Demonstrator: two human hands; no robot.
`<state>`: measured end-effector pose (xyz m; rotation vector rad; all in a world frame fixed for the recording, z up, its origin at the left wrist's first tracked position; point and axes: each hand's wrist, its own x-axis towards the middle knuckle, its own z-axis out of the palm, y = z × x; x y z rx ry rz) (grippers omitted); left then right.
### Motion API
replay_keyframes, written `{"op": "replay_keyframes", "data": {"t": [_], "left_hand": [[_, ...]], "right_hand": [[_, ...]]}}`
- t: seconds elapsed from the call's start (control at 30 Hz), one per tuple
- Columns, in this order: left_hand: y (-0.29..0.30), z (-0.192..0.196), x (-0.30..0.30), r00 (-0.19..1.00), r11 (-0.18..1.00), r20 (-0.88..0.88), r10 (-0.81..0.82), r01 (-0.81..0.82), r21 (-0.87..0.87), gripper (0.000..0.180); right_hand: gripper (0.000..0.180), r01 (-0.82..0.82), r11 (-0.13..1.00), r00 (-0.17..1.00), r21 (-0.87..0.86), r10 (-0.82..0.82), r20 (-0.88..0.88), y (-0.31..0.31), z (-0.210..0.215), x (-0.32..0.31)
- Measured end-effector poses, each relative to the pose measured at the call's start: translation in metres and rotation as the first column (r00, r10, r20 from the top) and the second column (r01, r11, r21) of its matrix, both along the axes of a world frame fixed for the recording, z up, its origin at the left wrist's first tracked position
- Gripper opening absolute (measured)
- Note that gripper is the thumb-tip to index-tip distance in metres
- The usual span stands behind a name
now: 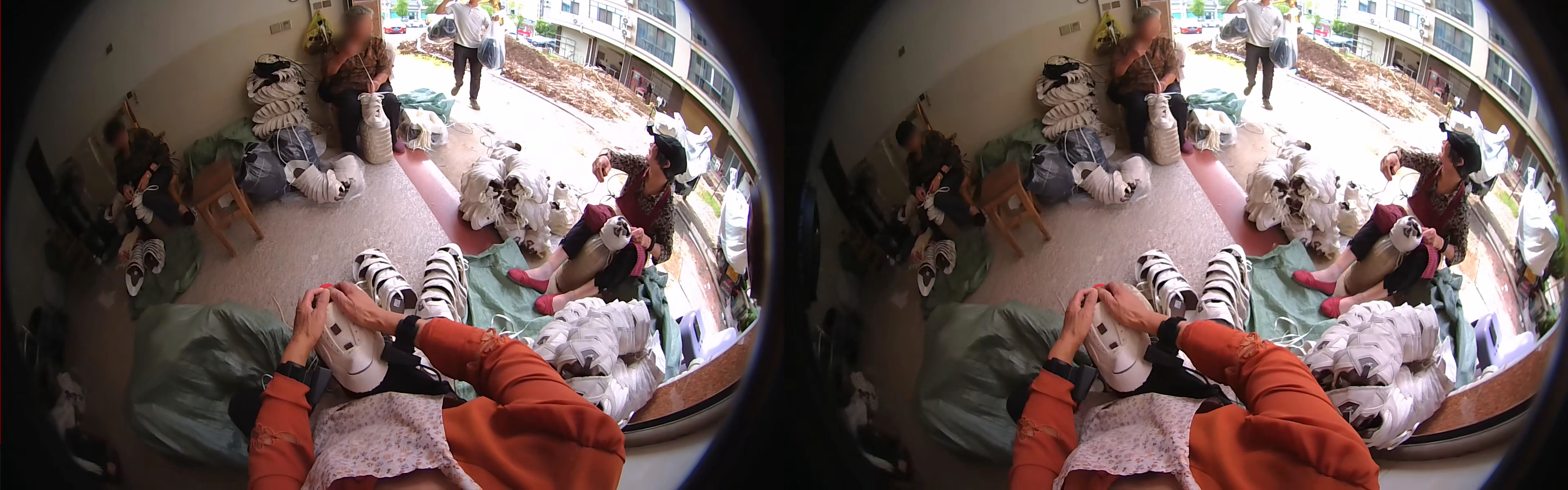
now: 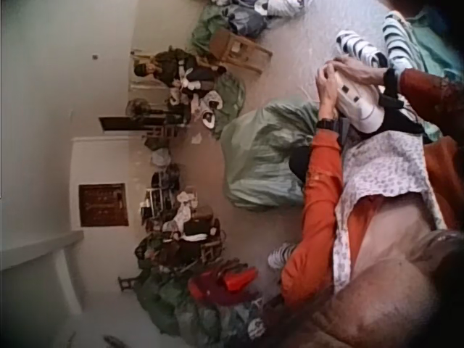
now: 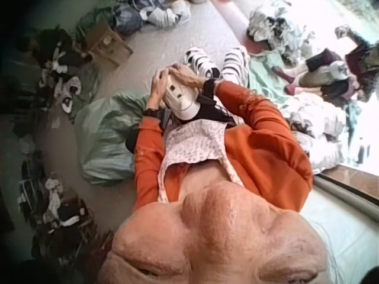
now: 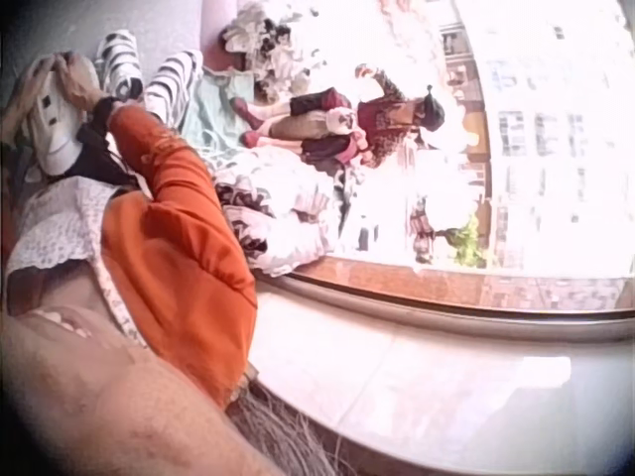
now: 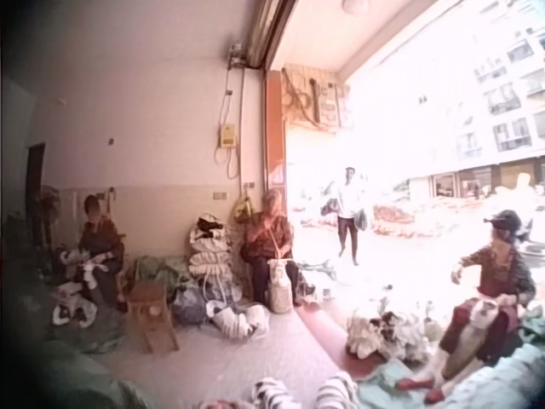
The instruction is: Lacing a white sneaker in a shoe manufacturing workshop.
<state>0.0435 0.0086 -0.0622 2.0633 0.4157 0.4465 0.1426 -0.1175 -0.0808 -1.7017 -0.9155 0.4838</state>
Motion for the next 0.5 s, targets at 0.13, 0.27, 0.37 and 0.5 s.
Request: {"op": "replay_keyframes", "data": {"t": [0.13,0.27,0.37,0.5], "left_hand": [[0.001,0.001,0.01,0.994,0.992,-0.101,0.033,-0.021,0.124,0.049],[0.002,0.005,0.015,0.984,0.987,-0.178,0.03,-0.001,0.162,0.05],[0.005,0.006,0.015,0.982,0.999,-0.189,-0.006,0.016,0.052,0.048],[0.007,-0.001,0.017,0.989,0.999,-0.146,-0.031,0.029,-0.02,0.043]], "right_hand": [[0.037,0.033,0.999,0.96,0.039,-0.043,0.276,-0.002,-0.01,0.006],[0.042,0.006,1.0,0.995,-0.014,-0.004,0.102,-0.001,-0.016,0.014],[0.046,-0.017,1.0,0.998,-0.026,0.018,0.064,0.0,-0.02,0.016],[0.057,0.003,1.0,1.0,-0.018,-0.002,0.009,0.001,-0.025,0.016]]}}
